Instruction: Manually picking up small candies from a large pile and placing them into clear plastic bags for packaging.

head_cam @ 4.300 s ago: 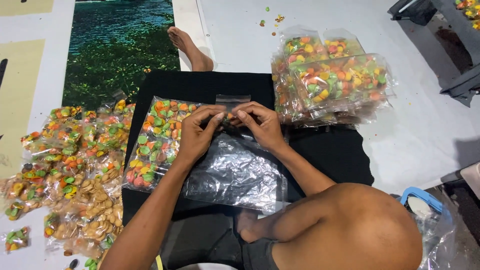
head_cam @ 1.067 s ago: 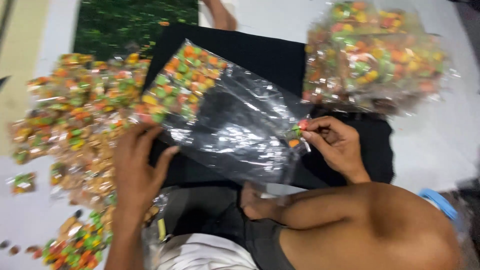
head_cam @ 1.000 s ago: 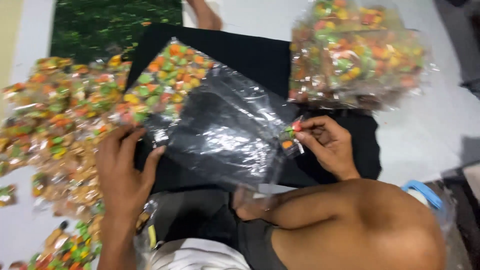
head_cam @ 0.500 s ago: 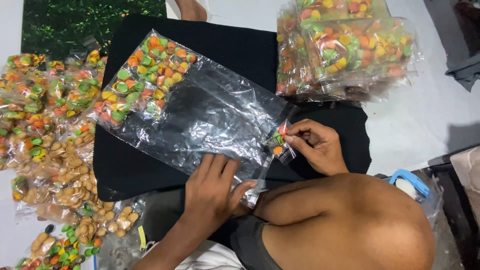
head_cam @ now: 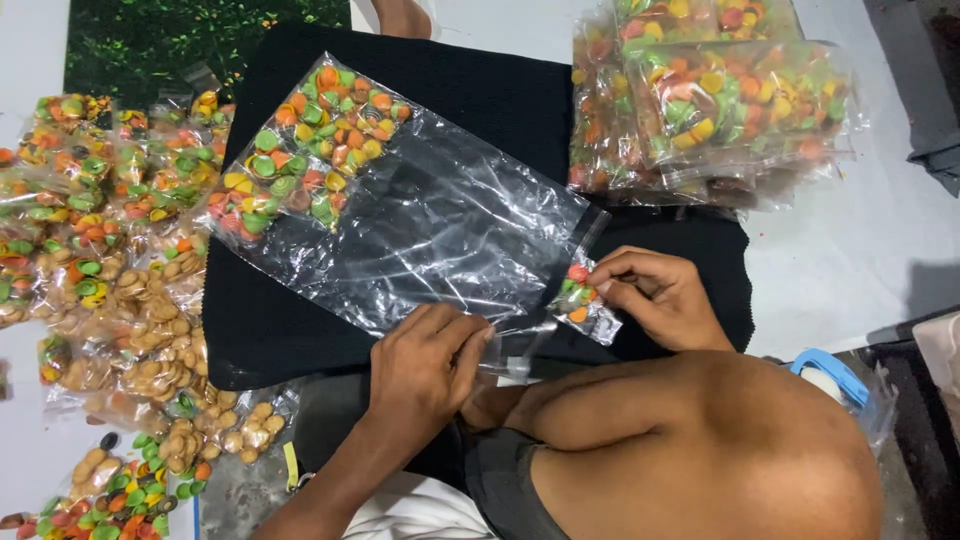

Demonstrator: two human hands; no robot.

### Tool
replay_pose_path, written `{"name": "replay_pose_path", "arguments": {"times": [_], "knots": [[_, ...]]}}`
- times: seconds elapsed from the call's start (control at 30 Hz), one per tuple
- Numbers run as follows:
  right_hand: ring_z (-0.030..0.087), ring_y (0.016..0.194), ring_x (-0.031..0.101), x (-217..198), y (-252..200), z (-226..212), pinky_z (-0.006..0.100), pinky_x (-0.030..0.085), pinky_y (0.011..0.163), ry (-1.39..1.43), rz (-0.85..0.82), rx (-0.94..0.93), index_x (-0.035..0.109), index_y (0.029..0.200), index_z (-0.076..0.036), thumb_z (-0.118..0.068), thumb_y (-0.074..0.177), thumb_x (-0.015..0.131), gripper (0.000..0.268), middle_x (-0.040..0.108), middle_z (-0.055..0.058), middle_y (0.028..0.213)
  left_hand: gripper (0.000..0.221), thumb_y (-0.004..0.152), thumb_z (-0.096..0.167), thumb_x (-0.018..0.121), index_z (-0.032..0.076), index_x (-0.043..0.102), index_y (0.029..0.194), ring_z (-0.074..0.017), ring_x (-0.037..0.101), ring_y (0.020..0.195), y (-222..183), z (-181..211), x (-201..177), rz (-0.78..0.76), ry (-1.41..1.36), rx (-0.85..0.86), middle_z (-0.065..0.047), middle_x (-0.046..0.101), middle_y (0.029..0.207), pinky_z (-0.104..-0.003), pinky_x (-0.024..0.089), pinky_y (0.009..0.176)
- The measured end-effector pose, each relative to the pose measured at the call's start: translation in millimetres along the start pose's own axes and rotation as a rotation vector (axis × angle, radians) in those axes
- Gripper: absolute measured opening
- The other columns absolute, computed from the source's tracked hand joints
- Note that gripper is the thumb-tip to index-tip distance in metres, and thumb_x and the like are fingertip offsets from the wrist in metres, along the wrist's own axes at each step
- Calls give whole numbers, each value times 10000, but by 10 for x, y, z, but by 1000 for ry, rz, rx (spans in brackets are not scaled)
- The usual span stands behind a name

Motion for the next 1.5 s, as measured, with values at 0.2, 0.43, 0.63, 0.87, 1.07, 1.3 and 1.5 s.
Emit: {"name": "replay_pose_path", "arguments": {"times": [0.2, 0.43, 0.63, 0.87, 1.07, 1.3, 1.5], "knots": [[91, 801, 620, 141, 120, -158, 200, 490, 700, 55, -100, 80, 754, 1019, 51, 32, 943, 640, 138, 721, 82, 1007, 87, 831, 60, 736, 42, 754, 914, -168, 638, 717, 87, 144, -134, 121, -139, 5, -26, 698, 864, -298, 507, 626], [365, 844, 727, 755, 492, -624, 473, 580, 751, -341, -357, -474, 742, 1177, 11, 10, 910, 655, 281, 761, 214, 1075, 77, 953, 201, 717, 158, 778, 937, -244, 688, 716, 55, 108, -135, 277, -116, 164, -13, 660, 784, -323, 590, 621], [386, 975, 731, 668, 771, -453, 487, 563, 866, -319, -233, -419, 741, 1150, 23, -55, 878, 729, 283, 754, 229, 1119, 176, 1012, 186, 620, 127, 722, 880, -258, 646, 640, 15, 120, -220, 265, -87, 185, -22, 594, 728, -334, 548, 531], [474, 1243, 625, 1019, 834, -592, 590, 494, 992, -236, -399, -327, 630, 1336, 40, -15, 908, 663, 433, 662, 306, 1326, 174, 1021, 148, 604, 111, 714, 890, -272, 622, 615, 38, 130, -254, 301, -145, 223, -30, 566, 701, -317, 526, 506], [439, 1105, 613, 1183, 1088, -646, 534, 480, 852, -841, -486, -780, 528, 1434, 35, -110, 1000, 540, 458, 624, 262, 1341, 148, 1017, 88, 602, 88, 726, 936, -259, 608, 603, 5, 176, -332, 316, -133, 311, -53, 546, 707, -301, 530, 516], [379, 1523, 300, 1581, 1338, -412, 582, 212, 1226, -366, -731, -295, 293, 1584, -136, -340, 1022, 473, 625, 294, 160, 1677, 124, 848, -31, 736, 16, 711, 960, -168, 547, 686, 23, 243, -413, 151, -214, 252, -61, 616, 843, -280, 446, 584], [309, 1298, 447, 1891, 1337, -487, 500, 360, 1112, -487, -653, -688, 268, 1600, -160, -211, 993, 511, 656, 355, 158, 1638, 143, 852, -16, 747, 28, 708, 983, -194, 577, 715, 12, 277, -441, 121, -189, 249, -66, 631, 883, -308, 468, 627]]}}
Point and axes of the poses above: each hand's wrist, its own y-axis towards the middle knuckle, its own x-axis out of the palm, z = x × y, the point moved 3 cm from there along y, towards the middle knuckle
